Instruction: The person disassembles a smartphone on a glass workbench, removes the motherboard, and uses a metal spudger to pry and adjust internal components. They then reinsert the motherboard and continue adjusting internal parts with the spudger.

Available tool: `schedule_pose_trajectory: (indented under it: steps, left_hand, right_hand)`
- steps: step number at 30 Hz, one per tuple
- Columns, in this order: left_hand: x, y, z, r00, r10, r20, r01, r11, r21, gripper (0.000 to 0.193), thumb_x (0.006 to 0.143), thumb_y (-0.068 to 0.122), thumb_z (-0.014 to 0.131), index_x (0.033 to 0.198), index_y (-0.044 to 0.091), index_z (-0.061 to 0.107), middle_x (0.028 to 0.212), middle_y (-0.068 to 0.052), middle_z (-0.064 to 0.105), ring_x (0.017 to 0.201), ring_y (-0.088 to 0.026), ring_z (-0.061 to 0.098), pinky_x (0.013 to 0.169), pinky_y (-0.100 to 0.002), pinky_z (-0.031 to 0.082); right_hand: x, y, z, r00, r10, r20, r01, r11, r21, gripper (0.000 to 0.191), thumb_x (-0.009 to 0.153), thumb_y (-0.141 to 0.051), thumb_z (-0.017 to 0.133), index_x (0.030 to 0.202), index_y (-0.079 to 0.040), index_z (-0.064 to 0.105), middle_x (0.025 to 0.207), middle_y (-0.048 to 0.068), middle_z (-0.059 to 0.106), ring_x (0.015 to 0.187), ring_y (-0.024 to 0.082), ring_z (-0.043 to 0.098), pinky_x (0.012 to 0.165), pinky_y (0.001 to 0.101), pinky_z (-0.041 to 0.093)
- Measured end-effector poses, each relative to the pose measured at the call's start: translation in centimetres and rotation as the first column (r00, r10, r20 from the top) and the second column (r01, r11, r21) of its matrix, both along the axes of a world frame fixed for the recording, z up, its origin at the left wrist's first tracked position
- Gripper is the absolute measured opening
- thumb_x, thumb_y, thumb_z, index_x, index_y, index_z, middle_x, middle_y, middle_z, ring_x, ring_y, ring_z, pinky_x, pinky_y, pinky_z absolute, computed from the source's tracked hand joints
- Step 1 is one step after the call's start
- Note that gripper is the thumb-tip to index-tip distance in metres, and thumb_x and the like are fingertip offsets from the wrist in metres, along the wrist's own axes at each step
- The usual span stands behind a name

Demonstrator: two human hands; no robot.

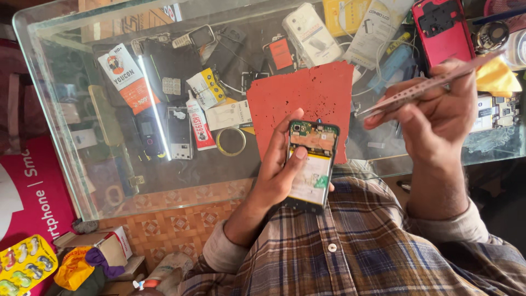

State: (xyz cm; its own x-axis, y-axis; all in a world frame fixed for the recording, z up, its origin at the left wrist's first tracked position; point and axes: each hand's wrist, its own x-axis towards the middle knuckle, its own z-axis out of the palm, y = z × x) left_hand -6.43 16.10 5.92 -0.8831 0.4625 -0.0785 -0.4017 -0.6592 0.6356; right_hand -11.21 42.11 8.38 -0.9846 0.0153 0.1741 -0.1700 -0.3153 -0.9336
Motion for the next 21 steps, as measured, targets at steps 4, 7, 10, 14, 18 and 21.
schedule_pose_trajectory:
  steps: [4, 7, 10, 14, 18, 21]
  left_hand:
    - [0.7, -0.1, 2.0, 0.999, -0.031, 0.036, 0.029, 0.998, 0.048, 0.063, 0.116, 0.016, 0.046, 0.168, 0.014, 0.011, 0.144, -0.018, 0.057, 0.121, -0.031, 0.068, 0.090, -0.057, 0.065]
    - [0.9, 0.0, 2.8, 0.998, -0.039, 0.054, 0.036, 0.998, 0.047, 0.064, 0.114, 0.016, 0.045, 0.167, 0.014, 0.010, 0.146, -0.019, 0.056, 0.127, -0.030, 0.066, 0.091, -0.056, 0.065]
    - [1.0, 0.1, 3.2, 0.999, -0.015, 0.040, 0.012, 0.998, 0.056, 0.064, 0.115, 0.015, 0.045, 0.168, 0.014, 0.009, 0.146, -0.020, 0.056, 0.128, -0.030, 0.065, 0.092, -0.057, 0.065]
    - [1.6, 0.2, 3.4, 0.999, 0.023, -0.041, -0.024, 0.999, -0.022, 0.062, 0.117, 0.012, 0.045, 0.169, 0.011, 0.011, 0.147, -0.017, 0.055, 0.120, -0.027, 0.068, 0.092, -0.052, 0.066]
    - [2.5, 0.1, 3.6, 0.998, 0.040, -0.042, -0.046, 0.987, -0.154, 0.064, 0.114, 0.009, 0.045, 0.168, 0.008, 0.010, 0.148, -0.012, 0.051, 0.120, -0.021, 0.065, 0.093, -0.046, 0.066]
    - [2.9, 0.1, 3.6, 0.968, 0.042, -0.248, -0.138, 0.913, -0.383, 0.061, 0.117, 0.003, 0.045, 0.169, 0.007, 0.012, 0.146, -0.017, 0.052, 0.124, -0.024, 0.060, 0.103, -0.046, 0.055]
  right_hand:
    - [1.6, -1.4, 1.7, 0.988, 0.100, -0.120, -0.083, 0.987, 0.139, 0.025, 0.104, 0.002, 0.062, 0.127, 0.001, 0.052, 0.095, 0.025, 0.067, 0.089, 0.033, 0.075, 0.080, 0.0480, 0.067]
    - [2.6, -2.2, 2.5, 0.983, 0.104, -0.152, -0.073, 0.977, 0.199, 0.018, 0.105, 0.001, 0.060, 0.122, 0.001, 0.053, 0.096, 0.026, 0.069, 0.092, 0.033, 0.075, 0.083, 0.0506, 0.066]
    - [3.4, -2.8, 3.4, 0.986, 0.085, -0.142, -0.050, 0.971, 0.233, 0.016, 0.106, -0.002, 0.059, 0.118, -0.001, 0.048, 0.102, 0.025, 0.070, 0.095, 0.032, 0.076, 0.086, 0.0493, 0.068]
    - [3.3, -3.3, 4.1, 0.987, 0.052, -0.151, -0.021, 0.980, 0.200, 0.015, 0.108, -0.003, 0.060, 0.117, -0.001, 0.047, 0.102, 0.024, 0.071, 0.097, 0.032, 0.076, 0.089, 0.0515, 0.068]
    - [3.4, -3.5, 4.4, 0.990, 0.039, -0.138, -0.005, 0.972, 0.237, 0.016, 0.107, -0.002, 0.060, 0.117, 0.000, 0.047, 0.101, 0.025, 0.070, 0.095, 0.033, 0.076, 0.088, 0.0512, 0.068]
    - [3.6, -3.5, 4.7, 0.989, 0.042, -0.143, -0.004, 0.966, 0.260, 0.016, 0.108, -0.002, 0.059, 0.118, 0.000, 0.047, 0.103, 0.027, 0.070, 0.096, 0.033, 0.076, 0.088, 0.0500, 0.068]
